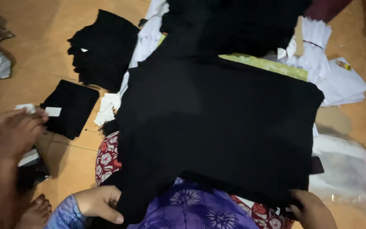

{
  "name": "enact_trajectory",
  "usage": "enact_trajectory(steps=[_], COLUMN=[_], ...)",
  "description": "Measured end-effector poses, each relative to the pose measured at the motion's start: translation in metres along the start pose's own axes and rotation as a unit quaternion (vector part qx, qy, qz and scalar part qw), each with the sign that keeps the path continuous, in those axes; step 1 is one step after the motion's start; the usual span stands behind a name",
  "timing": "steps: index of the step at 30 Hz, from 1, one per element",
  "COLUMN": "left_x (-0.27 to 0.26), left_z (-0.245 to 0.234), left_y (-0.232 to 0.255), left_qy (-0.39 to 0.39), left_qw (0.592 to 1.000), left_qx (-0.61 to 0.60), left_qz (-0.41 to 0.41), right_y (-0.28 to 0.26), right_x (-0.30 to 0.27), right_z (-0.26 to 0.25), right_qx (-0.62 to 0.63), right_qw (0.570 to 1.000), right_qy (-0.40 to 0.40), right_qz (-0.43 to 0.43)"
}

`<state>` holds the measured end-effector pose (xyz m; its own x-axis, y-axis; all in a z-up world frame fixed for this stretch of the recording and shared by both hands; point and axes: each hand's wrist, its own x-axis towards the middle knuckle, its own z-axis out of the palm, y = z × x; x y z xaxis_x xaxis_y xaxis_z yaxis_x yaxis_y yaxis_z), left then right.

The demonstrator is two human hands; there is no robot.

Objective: The person is attaching tags to black garments and folding them into organized stacks on the floor.

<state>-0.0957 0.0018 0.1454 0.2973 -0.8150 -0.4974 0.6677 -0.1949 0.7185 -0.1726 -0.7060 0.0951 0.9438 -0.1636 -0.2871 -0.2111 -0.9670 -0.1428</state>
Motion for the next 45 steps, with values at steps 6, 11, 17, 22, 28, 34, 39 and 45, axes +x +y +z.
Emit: enact_trajectory(steps=[6, 11, 17, 22, 28, 34, 39, 45], left_x=[-0.001, -0.014, -0.027, -0.021, -0.021, -0.003, -0.01, -0.021], left_z=[-0.03, -0.002, 0.013, 0.017, 0.016, 0.003, -0.003, -0.053], left_y=[-0.02, -0.015, -0.033, -0.019, -0.002, -0.031, -0.016, -0.06], left_qy=[0.109, 0.516, 0.504, 0.519, 0.6, 0.671, 0.613, 0.421], left_qw=[0.993, 0.828, 0.783, 0.72, 0.723, 0.716, 0.709, 0.712], left_qx=[0.052, 0.192, 0.317, 0.354, 0.309, 0.182, 0.306, 0.46], left_qz=[-0.006, -0.107, -0.181, -0.294, -0.148, 0.056, -0.167, -0.322], right_y=[-0.05, -0.049, -0.083, -0.091, -0.046, -0.048, -0.067, -0.062], right_x=[-0.005, 0.004, -0.011, -0.008, -0.002, 0.011, 0.006, -0.014], right_z=[-0.035, -0.056, -0.07, -0.072, -0.031, -0.046, -0.111, -0.14], right_qx=[0.045, 0.023, -0.091, 0.018, 0.437, 0.343, -0.008, -0.083], right_qw=[0.994, 0.998, 0.984, 0.996, 0.899, 0.939, 0.995, 0.99], right_qy=[-0.061, -0.045, 0.149, 0.05, 0.016, 0.017, -0.102, 0.023], right_qz=[0.078, -0.045, -0.022, 0.065, 0.018, -0.016, -0.002, -0.112])
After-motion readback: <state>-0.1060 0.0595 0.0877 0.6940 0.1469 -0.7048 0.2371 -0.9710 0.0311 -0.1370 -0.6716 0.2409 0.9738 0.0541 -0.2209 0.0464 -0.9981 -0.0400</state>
